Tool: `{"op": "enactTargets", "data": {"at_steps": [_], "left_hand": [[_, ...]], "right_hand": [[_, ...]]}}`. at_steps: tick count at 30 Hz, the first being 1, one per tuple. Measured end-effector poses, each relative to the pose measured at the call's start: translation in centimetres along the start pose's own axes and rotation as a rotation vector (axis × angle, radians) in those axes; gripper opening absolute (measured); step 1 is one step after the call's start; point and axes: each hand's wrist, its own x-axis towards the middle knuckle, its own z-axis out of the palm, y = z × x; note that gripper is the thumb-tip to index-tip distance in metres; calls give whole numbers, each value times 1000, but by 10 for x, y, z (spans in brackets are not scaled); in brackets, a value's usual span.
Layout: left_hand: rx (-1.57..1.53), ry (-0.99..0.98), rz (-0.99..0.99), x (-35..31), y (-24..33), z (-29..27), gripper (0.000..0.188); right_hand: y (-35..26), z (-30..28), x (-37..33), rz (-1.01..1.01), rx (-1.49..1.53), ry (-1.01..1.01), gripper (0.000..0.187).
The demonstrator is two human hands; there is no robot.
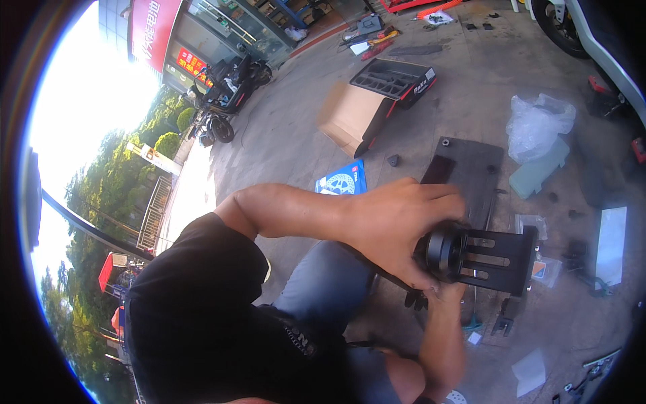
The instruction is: The person assembles a black metal scooter frame component on the floor. They use a screwdriver to tighten bolts, align brackets, and secure parts together while sitting on the ground.
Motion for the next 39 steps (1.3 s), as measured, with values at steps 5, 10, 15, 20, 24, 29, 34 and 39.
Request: {"op": "enactTargets", "data": {"at_steps": [5,10,15,20,24,29,34,39], "left_hand": [[14,74,45,1,0,2,69],[-10,44,8,0,1,1,69],[15,54,29,-1,1,0,64],[-25,38,8,0,1,-2,64],[-34,5,-15,1,3,-4,67],[-34,5,-4,3,4,-4,67],[-46,-45,-7,6,0,-5,70],[-97,-14,6,7,-1,-3,67]], "right_hand": [[4,-1,3,17,-43,8,60],[-1,13,2,-4,189,-84,51],[-4,28,2,19,86,0,41],[1,25,4,9,236,11,53],[5,24,11,54,42,74,32],[5,35,13,-59,158,-10,28],[-9,40,13,-115,-334,-21,28],[-20,48,5,-130,-225,31,26]]}}
